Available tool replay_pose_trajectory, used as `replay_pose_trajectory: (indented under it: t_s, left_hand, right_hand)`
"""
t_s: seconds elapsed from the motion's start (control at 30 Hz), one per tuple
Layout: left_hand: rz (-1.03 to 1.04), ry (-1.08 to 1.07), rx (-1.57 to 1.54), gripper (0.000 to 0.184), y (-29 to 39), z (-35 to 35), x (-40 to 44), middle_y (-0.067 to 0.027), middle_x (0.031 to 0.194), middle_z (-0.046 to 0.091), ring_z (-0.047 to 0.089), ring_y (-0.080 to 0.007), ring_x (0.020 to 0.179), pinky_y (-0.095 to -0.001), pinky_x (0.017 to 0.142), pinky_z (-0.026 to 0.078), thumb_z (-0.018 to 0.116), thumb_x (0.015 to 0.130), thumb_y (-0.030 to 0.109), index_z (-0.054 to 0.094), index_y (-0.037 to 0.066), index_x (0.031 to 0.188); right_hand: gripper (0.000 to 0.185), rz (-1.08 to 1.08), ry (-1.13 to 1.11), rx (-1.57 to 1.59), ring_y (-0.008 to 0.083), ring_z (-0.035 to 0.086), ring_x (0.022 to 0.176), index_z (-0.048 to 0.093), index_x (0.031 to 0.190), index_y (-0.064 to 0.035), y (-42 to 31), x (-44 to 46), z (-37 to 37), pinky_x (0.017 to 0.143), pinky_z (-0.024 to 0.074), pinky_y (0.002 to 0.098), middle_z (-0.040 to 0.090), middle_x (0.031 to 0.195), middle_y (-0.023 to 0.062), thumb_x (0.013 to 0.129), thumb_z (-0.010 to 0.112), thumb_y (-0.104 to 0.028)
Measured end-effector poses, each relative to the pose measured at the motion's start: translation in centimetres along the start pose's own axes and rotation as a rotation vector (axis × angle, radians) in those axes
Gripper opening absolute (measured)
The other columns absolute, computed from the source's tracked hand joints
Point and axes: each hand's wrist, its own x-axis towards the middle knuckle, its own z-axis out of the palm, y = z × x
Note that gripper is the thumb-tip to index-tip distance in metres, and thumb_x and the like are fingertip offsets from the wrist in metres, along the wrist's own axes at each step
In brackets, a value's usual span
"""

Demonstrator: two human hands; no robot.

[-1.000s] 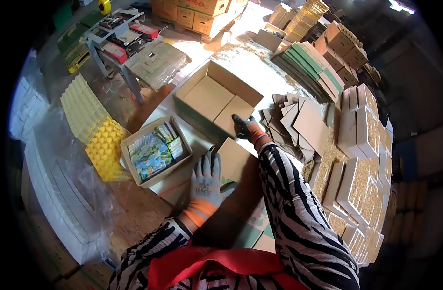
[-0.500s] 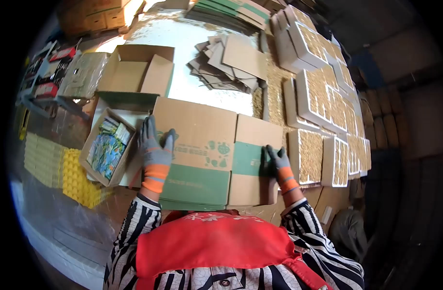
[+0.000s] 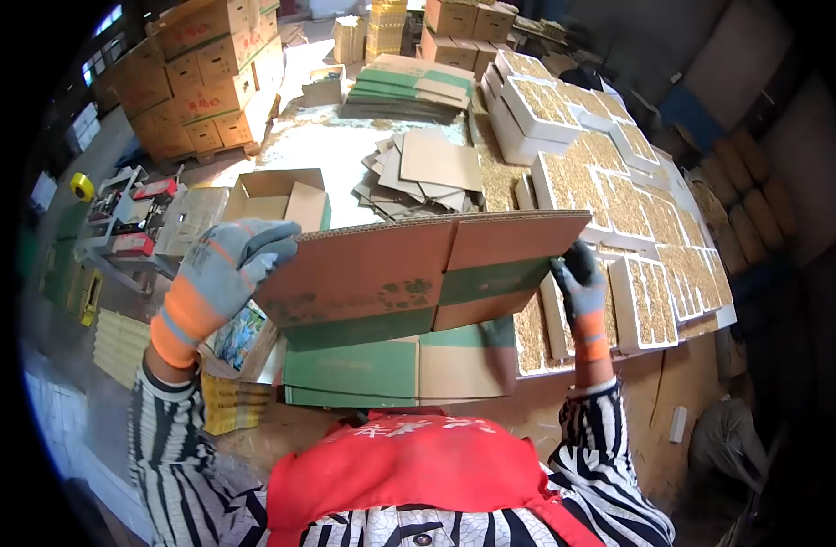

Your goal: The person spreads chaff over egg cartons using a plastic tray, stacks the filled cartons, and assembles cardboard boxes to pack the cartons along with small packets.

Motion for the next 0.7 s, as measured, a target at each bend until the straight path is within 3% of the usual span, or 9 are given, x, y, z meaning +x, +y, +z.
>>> replay_pose_trajectory:
  t_s: [0.07, 0.17, 0.2, 0.23, 0.33, 0.4, 0.53, 0.67, 0.7]
  left_hand:
    - [-0.049, -0.146, -0.164, 0.038, -1.1, -0.9, 0.0, -0.0113, 0.105, 0.068, 0.064, -0.0146, 0.094, -0.0263, 0.083, 0.049, 0.053, 0.083, -0.001, 0.060, 0.001, 0.120]
    - [-0.095, -0.418, -0.155, 0.038, -0.4, -2.8, 1.0, -0.0102, 0.104, 0.069, 0.063, -0.0117, 0.090, -0.0246, 0.080, 0.050, 0.057, 0.082, 0.003, 0.061, -0.001, 0.119]
    - [-0.107, -0.515, -0.108, 0.038, -0.1, -3.7, 1.4, -0.0098, 0.103, 0.069, 0.063, -0.0111, 0.090, -0.0245, 0.079, 0.050, 0.059, 0.082, 0.004, 0.061, -0.001, 0.119]
    - [-0.208, -0.568, -0.072, 0.044, 0.4, -3.7, 1.5, -0.0084, 0.110, 0.068, 0.062, -0.0127, 0.095, -0.0259, 0.084, 0.048, 0.066, 0.086, 0.022, 0.059, 0.000, 0.123]
    - [-0.243, -0.636, -0.106, 0.046, 1.2, -5.4, 0.8, -0.0081, 0.110, 0.067, 0.059, -0.0123, 0.099, -0.0276, 0.088, 0.047, 0.067, 0.086, 0.025, 0.058, 0.002, 0.125]
    - [-0.012, -0.710, -0.125, 0.049, -2.2, -4.3, -0.5, -0.0116, 0.120, 0.063, 0.056, -0.0147, 0.108, -0.0301, 0.095, 0.043, 0.061, 0.090, 0.028, 0.053, 0.003, 0.132]
    - [0.006, -0.606, -0.226, 0.052, -4.3, -1.0, -3.3, -0.0102, 0.112, 0.066, 0.059, -0.0158, 0.104, -0.0297, 0.091, 0.045, 0.057, 0.092, 0.042, 0.056, 0.005, 0.128]
    - [0.244, -0.230, -0.069, 0.039, -0.9, -0.7, -4.9, -0.0107, 0.099, 0.065, 0.060, -0.0178, 0.091, -0.0313, 0.085, 0.047, 0.059, 0.089, 0.026, 0.056, 0.001, 0.118]
    - [0.127, -0.153, -0.076, 0.036, 0.1, -1.2, -4.8, -0.0088, 0.093, 0.062, 0.060, -0.0161, 0.084, -0.0322, 0.077, 0.049, 0.061, 0.086, 0.024, 0.055, 0.001, 0.112]
  right_hand:
    - [0.071, -0.403, 0.281, -0.429, 0.0272, 0.034, 0.135, 0.039, 0.138, 0.0027, -6.5, -1.8, 3.9, 0.113, 0.0248, 0.0387, 0.039, 0.143, 0.0199, 0.077, 0.074, -0.009]
    - [0.088, -0.872, 0.064, -0.890, 0.0449, 0.030, 0.134, 0.041, 0.139, -0.0048, -13.5, -1.6, 9.1, 0.111, 0.0206, 0.0525, 0.036, 0.144, 0.0217, 0.069, 0.080, -0.041]
    - [0.085, -0.807, -0.019, -0.883, 0.0454, 0.030, 0.133, 0.042, 0.139, -0.0080, -15.2, -1.3, 11.6, 0.110, 0.0207, 0.0538, 0.040, 0.142, 0.0198, 0.072, 0.074, -0.049]
    - [0.083, -0.774, -0.150, -0.980, 0.0456, 0.031, 0.132, 0.042, 0.139, -0.0082, -13.7, -0.6, 12.6, 0.110, 0.0214, 0.0540, 0.041, 0.142, 0.0194, 0.074, 0.072, -0.050]
    - [0.078, -0.764, -0.300, -0.990, 0.0454, 0.032, 0.132, 0.045, 0.138, -0.0078, -12.9, -0.2, 14.6, 0.108, 0.0232, 0.0561, 0.042, 0.140, 0.0198, 0.076, 0.071, -0.049]
    - [0.077, -0.748, -0.321, -0.995, 0.0465, 0.033, 0.131, 0.048, 0.135, -0.0076, -14.6, -3.8, 12.8, 0.108, 0.0231, 0.0578, 0.043, 0.139, 0.0209, 0.075, 0.072, -0.049]
    - [0.066, -0.710, -0.248, -0.952, 0.0504, 0.027, 0.134, 0.055, 0.126, -0.0134, -12.9, -10.1, 9.7, 0.107, 0.0196, 0.0638, 0.041, 0.142, 0.0196, 0.070, 0.079, -0.038]
    - [0.044, -0.753, -0.182, -0.719, 0.0439, 0.027, 0.137, 0.062, 0.111, -0.0082, -12.7, -12.2, 7.9, 0.111, 0.0207, 0.0534, 0.046, 0.138, 0.0184, 0.073, 0.076, -0.025]
    - [0.035, -0.700, -0.181, -0.576, 0.0444, 0.028, 0.136, 0.056, 0.097, -0.0094, -14.0, -12.3, 7.5, 0.108, 0.0252, 0.0541, 0.048, 0.135, 0.0163, 0.072, 0.079, -0.018]
